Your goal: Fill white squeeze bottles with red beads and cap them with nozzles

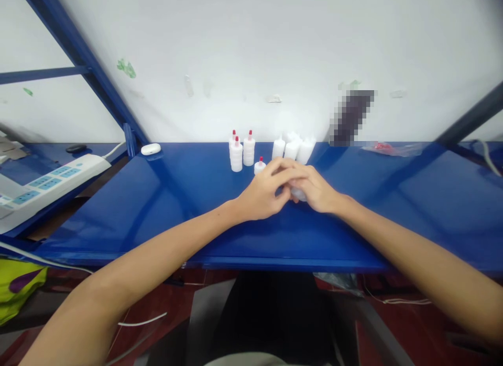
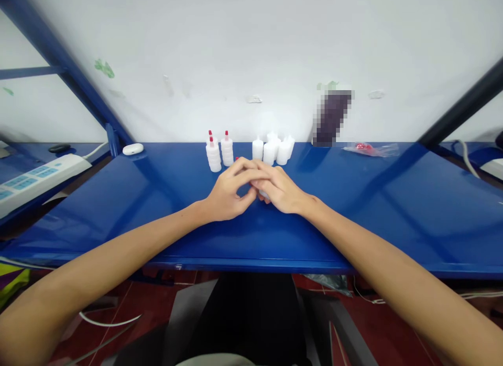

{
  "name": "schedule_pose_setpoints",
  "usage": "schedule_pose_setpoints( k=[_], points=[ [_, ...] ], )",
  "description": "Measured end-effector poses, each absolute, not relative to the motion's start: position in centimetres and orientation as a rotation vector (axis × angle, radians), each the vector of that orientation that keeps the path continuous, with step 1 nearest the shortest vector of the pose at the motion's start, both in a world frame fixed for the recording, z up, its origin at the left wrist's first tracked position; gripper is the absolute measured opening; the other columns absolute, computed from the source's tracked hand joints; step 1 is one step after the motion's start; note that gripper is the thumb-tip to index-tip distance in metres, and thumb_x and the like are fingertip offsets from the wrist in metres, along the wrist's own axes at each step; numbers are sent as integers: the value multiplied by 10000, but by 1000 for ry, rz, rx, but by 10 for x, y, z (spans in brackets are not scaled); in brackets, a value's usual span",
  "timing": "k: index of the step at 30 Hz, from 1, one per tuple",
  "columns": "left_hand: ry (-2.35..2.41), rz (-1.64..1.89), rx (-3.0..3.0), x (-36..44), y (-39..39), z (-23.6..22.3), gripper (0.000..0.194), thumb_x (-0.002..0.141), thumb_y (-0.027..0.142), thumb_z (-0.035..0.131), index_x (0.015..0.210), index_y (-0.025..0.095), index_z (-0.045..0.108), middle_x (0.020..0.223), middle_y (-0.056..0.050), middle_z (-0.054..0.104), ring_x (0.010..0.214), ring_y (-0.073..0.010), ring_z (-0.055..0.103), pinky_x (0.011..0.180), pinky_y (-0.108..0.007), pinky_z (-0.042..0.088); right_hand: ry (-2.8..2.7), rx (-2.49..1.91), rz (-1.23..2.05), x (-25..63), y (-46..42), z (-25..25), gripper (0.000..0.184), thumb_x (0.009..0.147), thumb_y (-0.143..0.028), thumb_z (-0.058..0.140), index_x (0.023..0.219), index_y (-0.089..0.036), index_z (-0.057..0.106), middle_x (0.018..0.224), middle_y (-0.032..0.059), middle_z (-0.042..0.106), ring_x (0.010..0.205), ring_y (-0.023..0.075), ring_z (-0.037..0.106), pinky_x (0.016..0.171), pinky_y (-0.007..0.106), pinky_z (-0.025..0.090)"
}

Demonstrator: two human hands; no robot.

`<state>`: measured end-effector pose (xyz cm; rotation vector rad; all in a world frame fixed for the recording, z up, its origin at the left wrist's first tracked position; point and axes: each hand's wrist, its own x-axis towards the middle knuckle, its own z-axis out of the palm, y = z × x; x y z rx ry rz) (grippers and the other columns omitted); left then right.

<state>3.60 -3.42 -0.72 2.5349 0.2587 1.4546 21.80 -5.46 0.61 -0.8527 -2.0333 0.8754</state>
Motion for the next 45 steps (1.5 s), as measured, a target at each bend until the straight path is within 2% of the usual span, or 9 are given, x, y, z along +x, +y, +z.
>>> schedule_pose_setpoints(
  k=[2,4,11,16,25,30,37,41,45],
  points=[
    [414,1519,2391,35,-29,-4,266,918,73,545,1123,211,645,1013,-43,602,896,-125,623,770,-262,589,-1984,-919,838,221,-52,7,363,1012,-493,447,1141,-188,596,657,-33,610,518,130,585,507,254,460],
    [581,1583,2232,30,-18,-2,207,921,103,563,1092,196,634,1020,-50,612,912,-123,634,756,-234,589,-1960,-1010,742,225,-49,8,412,1021,-527,430,1209,-198,591,609,-47,608,486,128,575,522,256,456],
    [926,1761,2129,9,27,-15,103,913,161,623,1013,183,634,1048,-53,668,871,-111,669,739,-219,587,-1952,-1204,451,236,-42,10,326,1006,-405,439,1173,-196,626,527,-62,577,474,148,565,597,291,443],
    [915,1795,2246,10,33,-16,176,906,135,616,1074,181,641,978,-35,694,875,-116,678,783,-234,590,-2002,-1211,398,233,-41,8,282,987,-336,451,1147,-193,634,529,-67,559,482,147,542,624,299,428],
    [851,1823,2243,13,40,-13,87,934,164,587,958,175,670,1006,-50,686,899,-128,676,793,-255,614,-1889,-1235,427,240,-34,5,322,865,-197,363,1060,-210,620,538,-53,568,500,169,566,601,307,444],
    [820,1706,2249,16,42,-21,104,933,145,574,992,164,658,1012,-50,703,895,-127,692,796,-263,619,-1899,-1245,436,245,-27,-1,279,838,-194,367,1013,-222,582,578,-46,593,485,161,560,571,298,446],
    [774,1705,2404,14,32,-16,116,933,126,560,982,159,661,959,-43,666,832,-111,651,756,-247,582,-1957,-1288,347,248,-20,-6,276,826,-166,379,983,-207,602,633,-28,604,594,174,604,675,307,445],
    [763,1695,2530,10,28,-12,144,891,128,603,1016,170,659,902,-22,636,775,-115,608,729,-260,544,-1945,-1320,327,251,-16,-7,258,869,-223,403,991,-198,629,722,7,631,690,191,623,717,314,438],
    [785,1588,2563,8,34,-17,108,925,136,578,988,170,659,881,-24,652,762,-116,604,720,-250,528,-1905,-1378,294,252,-12,-12,234,876,-289,467,978,-184,650,793,37,664,713,199,605,736,326,433]
  ],
)
